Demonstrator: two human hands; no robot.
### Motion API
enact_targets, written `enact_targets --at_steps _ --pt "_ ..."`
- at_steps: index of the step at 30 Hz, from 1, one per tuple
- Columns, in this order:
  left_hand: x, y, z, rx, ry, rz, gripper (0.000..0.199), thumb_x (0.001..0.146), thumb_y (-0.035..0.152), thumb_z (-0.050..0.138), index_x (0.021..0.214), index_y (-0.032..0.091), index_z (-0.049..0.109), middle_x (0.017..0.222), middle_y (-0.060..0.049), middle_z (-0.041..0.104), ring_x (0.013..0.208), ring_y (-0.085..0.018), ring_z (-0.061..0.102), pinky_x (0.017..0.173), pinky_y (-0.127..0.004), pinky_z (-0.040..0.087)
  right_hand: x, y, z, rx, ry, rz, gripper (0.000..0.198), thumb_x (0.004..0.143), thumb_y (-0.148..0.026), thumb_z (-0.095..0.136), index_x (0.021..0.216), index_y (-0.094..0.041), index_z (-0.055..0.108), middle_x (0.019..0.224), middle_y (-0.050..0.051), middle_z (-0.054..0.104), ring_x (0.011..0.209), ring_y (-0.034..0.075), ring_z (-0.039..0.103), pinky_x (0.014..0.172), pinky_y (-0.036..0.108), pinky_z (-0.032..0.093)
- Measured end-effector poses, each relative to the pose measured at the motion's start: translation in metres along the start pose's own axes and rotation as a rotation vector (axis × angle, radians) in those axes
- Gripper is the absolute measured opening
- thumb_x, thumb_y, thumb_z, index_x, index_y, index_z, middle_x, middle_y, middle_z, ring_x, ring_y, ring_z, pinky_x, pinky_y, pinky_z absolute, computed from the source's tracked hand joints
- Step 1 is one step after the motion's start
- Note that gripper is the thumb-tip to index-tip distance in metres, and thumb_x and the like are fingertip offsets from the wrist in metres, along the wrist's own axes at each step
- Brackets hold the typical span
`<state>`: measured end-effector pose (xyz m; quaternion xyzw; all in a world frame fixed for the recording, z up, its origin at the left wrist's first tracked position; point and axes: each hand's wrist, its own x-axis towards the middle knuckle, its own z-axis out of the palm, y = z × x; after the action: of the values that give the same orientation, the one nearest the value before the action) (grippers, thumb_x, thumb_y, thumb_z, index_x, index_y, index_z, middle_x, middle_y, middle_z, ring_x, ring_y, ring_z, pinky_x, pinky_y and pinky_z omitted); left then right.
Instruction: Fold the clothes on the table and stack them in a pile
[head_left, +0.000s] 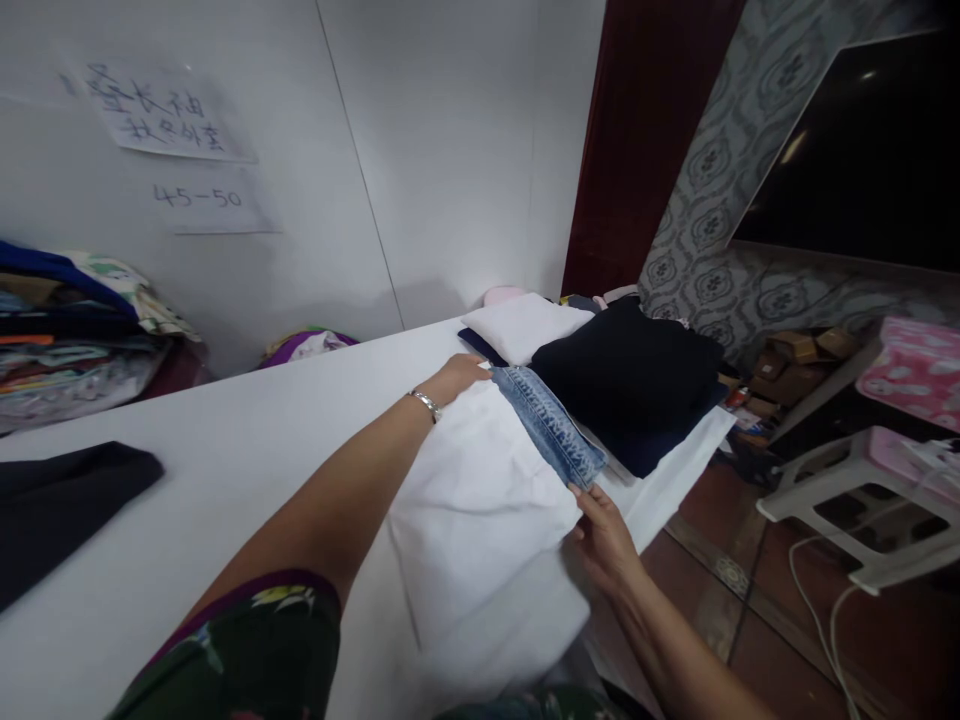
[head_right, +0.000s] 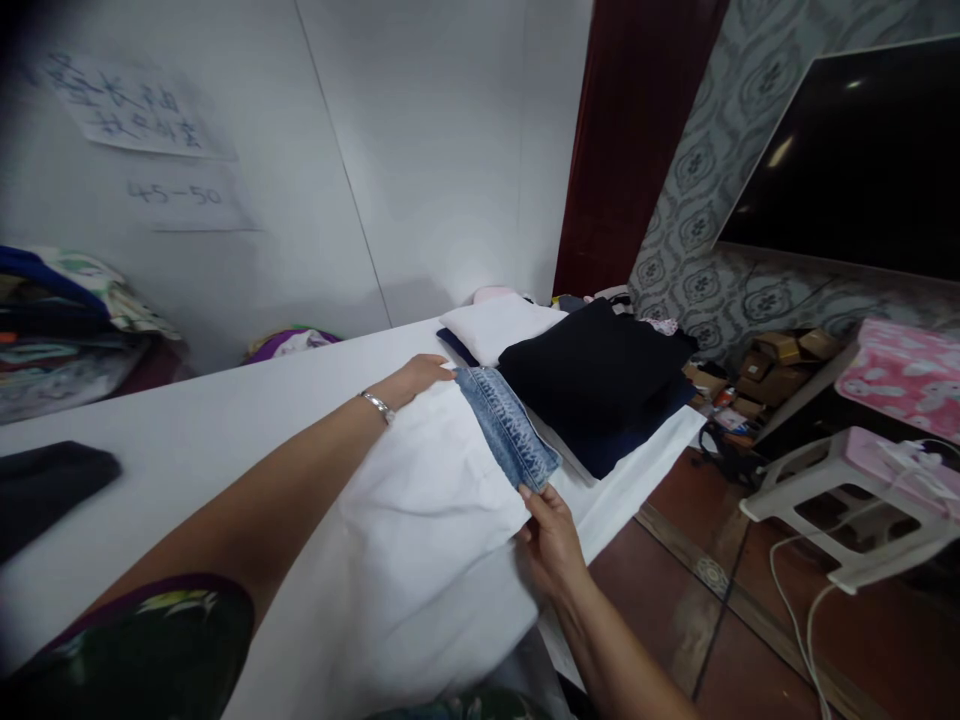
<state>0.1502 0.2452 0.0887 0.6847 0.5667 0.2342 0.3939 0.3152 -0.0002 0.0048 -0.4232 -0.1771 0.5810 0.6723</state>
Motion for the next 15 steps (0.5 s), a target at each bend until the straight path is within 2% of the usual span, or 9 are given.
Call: enact_targets --at_steps 3,6,11,15 --pt "0.001 -0.012 0.016 0.121 0.040 -0.045 0.040 0.072 0.026 0.067 0.111 0.014 0.066 0.110 -0.011 0.071 0.096 -0.024 0.066 0.078 -0.029 0.049 0.005 0.003 -0.005 -0.126 0.054 -0.031 0.033 0.059 -0.035 0.083 0.069 -0.018 0.056 0.049 -0.009 0.048 0.036 0.003 0.034 0.033 0.016 0.023" --pt "-0.002 -0.024 0.028 0.210 0.077 -0.041 0.038 0.072 0.027 0.066 0.109 0.015 0.067 0.118 -0.012 0.068 0.107 -0.027 0.062 0.086 -0.031 0.047 0.006 0.005 -0.010 -0.239 0.125 -0.049 0.043 0.055 -0.040 0.083 0.060 -0.020 0.045 0.046 -0.011 0.042 0.033 0.003 0.032 0.031 0.016 0.020" --pt "-0.007 -0.030 0.027 0.270 0.132 0.093 0.040 0.085 0.038 0.053 0.119 0.020 0.063 0.127 -0.007 0.064 0.116 -0.024 0.057 0.094 -0.029 0.043 0.007 0.005 -0.015 -0.381 0.128 -0.113 0.043 0.057 -0.042 0.081 0.063 -0.021 0.044 0.046 -0.011 0.042 0.032 0.003 0.032 0.030 0.017 0.022" --pt "-0.011 -0.035 0.023 0.338 0.101 0.132 0.043 0.083 0.041 0.057 0.117 0.016 0.064 0.126 -0.011 0.064 0.117 -0.026 0.057 0.096 -0.032 0.042 0.010 0.010 -0.019 -0.395 0.096 -0.083 0.048 0.057 -0.047 0.080 0.064 -0.023 0.039 0.044 -0.012 0.040 0.030 0.005 0.035 0.029 0.017 0.022"
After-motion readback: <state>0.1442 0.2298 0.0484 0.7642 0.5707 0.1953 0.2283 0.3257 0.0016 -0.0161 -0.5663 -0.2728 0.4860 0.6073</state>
